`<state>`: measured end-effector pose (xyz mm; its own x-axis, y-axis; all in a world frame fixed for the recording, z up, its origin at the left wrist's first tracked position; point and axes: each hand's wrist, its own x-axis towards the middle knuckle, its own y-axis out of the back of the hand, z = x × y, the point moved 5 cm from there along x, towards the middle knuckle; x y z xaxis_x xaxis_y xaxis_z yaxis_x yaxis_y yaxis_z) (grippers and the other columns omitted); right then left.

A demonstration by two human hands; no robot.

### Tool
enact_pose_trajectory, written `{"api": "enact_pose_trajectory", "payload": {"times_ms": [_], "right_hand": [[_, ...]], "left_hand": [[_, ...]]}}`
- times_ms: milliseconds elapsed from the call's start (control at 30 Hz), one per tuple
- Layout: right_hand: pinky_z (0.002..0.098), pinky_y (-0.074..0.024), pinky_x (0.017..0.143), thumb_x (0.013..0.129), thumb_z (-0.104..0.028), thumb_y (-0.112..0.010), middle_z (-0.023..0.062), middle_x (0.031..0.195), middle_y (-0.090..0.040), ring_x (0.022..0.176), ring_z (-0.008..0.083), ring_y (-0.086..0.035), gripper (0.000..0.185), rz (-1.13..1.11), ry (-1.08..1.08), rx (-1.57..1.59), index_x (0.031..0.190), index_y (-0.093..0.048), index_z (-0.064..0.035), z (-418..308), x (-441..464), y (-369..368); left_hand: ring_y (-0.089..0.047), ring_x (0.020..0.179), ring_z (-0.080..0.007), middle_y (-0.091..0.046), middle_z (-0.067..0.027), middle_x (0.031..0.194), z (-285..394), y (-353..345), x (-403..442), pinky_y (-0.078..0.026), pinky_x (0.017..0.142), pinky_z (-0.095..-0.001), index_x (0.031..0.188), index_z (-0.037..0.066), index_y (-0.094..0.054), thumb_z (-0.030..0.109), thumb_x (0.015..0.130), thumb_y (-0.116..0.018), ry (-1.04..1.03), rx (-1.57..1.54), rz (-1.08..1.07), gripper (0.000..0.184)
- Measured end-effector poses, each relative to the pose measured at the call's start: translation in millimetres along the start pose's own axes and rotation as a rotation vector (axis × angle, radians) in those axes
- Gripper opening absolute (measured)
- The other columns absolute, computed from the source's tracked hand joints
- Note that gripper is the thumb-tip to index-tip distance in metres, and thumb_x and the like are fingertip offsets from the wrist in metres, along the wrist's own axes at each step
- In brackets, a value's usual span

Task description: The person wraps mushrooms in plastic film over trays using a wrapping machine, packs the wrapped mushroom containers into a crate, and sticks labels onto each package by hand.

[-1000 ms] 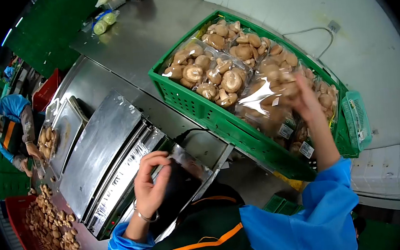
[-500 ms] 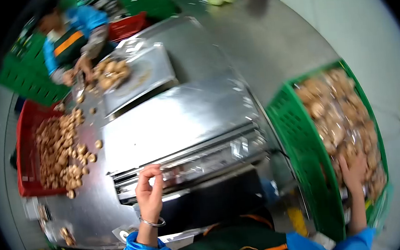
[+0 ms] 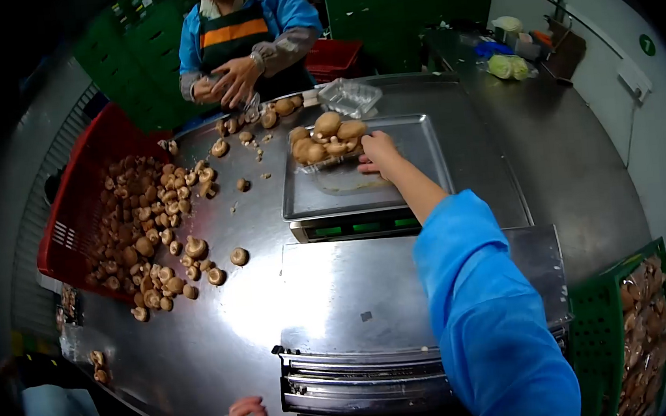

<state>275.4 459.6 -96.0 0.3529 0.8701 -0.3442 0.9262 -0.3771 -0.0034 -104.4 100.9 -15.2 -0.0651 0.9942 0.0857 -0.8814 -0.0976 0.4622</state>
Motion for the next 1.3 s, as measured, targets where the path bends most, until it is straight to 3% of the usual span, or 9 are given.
{"api": "enact_pose_trajectory", "payload": {"times_ms": [67,233,533,667,800,900,933,1067,1300], "right_hand": [[0.0364,-0.0545,0.064,0.084,-0.007,-0.035,0.0155,0.102,-0.051,0.082,0.0244,-0.057,0.035,-0.035,-0.024,0.099,0.118,-0.041,0.0001,6.7,18.9,-19.4],[0.0364,-0.0564,0.06,0.079,0.004,-0.03,0.02,0.097,-0.053,0.07,0.0275,-0.061,0.033,0.104,0.067,0.271,0.11,-0.042,0.0064,0.9,-26.0,5.8],[0.0387,-0.0561,0.066,0.074,0.011,-0.033,0.0232,0.104,-0.045,0.078,0.0312,-0.059,0.04,-0.026,-0.105,0.338,0.114,-0.029,0.0046,20.1,-261.2,144.9],[0.0389,-0.0562,0.065,0.075,0.012,-0.034,0.0223,0.105,-0.044,0.079,0.0303,-0.059,0.039,0.058,-0.165,0.292,0.112,-0.03,0.0027,59.3,-336.2,189.8],[0.0318,-0.0526,0.06,0.081,-0.011,-0.054,0.0178,0.106,-0.047,0.079,0.0222,-0.058,0.038,0.025,-0.092,-0.116,0.112,-0.036,0.002,46.7,-379.0,222.5],[0.0386,-0.0409,0.071,0.077,-0.022,-0.061,0.0147,0.087,-0.054,0.077,0.0286,-0.052,0.024,0.393,0.647,-1.064,0.087,-0.057,-0.001,37.9,-429.8,278.6],[0.0412,-0.0373,0.069,0.074,-0.031,-0.063,0.0129,0.077,-0.054,0.077,0.0314,-0.048,0.028,0.471,0.423,-1.189,0.074,-0.06,-0.0029,50.6,-439.4,291.6],[0.0408,-0.0353,0.069,0.071,-0.045,-0.061,0.0126,0.076,-0.055,0.077,0.0305,-0.048,0.041,0.435,0.378,-1.349,0.062,-0.061,-0.0052,62.8,-440.2,255.8],[0.0408,-0.0337,0.07,0.071,-0.054,-0.056,0.0141,0.074,-0.056,0.082,0.0304,-0.049,0.048,0.488,0.237,-1.471,0.064,-0.065,-0.0065,62.8,-425.5,272.7]], "left_hand": [[-0.053,0.09,-0.0169,-0.058,-0.0105,0.097,-23.4,15.5,-14.6,-0.042,0.079,-0.0281,0.093,0.001,-0.056,0.002,0.085,-0.05,0.219,-0.088,0.131,0.009],[-0.052,0.093,-0.0168,-0.058,-0.0103,0.1,-40.3,19.7,-26.8,-0.042,0.082,-0.0285,0.095,0.002,-0.056,0.006,0.085,-0.052,0.229,-0.2,0.161,0.011],[-0.053,0.089,-0.0188,-0.056,-0.0102,0.097,73.4,-46.0,-10.8,-0.042,0.079,-0.0275,0.088,0.001,-0.056,-0.002,0.08,-0.052,-0.233,-0.329,-0.169,0.009],[-0.053,0.095,-0.0252,-0.057,-0.0107,0.1,114.4,-88.1,-28.2,-0.04,0.085,-0.0325,0.091,0.004,-0.057,0.003,0.076,-0.057,-0.536,-0.064,-0.355,0.015],[-0.05,0.096,-0.0253,-0.055,-0.0095,0.099,93.4,-90.1,-38.6,-0.035,0.084,-0.0356,0.094,0.007,-0.057,0.01,0.075,-0.059,-0.574,0.181,-0.282,0.019],[-0.044,0.093,-0.0263,-0.053,-0.0108,0.094,73.1,-82.3,-36.0,-0.031,0.083,-0.0387,0.096,0.006,-0.058,0.016,0.074,-0.062,-0.569,0.588,-0.074,0.024],[-0.043,0.093,-0.0273,-0.052,-0.0116,0.094,71.0,-84.7,-33.6,-0.03,0.083,-0.0394,0.096,0.005,-0.057,0.018,0.074,-0.063,-0.56,0.722,-0.026,0.026],[-0.049,0.084,-0.0284,-0.058,-0.0129,0.073,68.1,-124.6,-20.4,-0.033,0.076,-0.04,0.066,0.003,-0.066,0.045,0.071,-0.061,-0.593,0.986,-0.104,0.042],[-0.053,0.08,-0.0277,-0.061,-0.0125,0.068,57.0,-126.0,-2.1,-0.033,0.077,-0.04,0.064,0.004,-0.066,0.051,0.066,-0.064,-0.429,0.951,-0.247,0.047]]}}
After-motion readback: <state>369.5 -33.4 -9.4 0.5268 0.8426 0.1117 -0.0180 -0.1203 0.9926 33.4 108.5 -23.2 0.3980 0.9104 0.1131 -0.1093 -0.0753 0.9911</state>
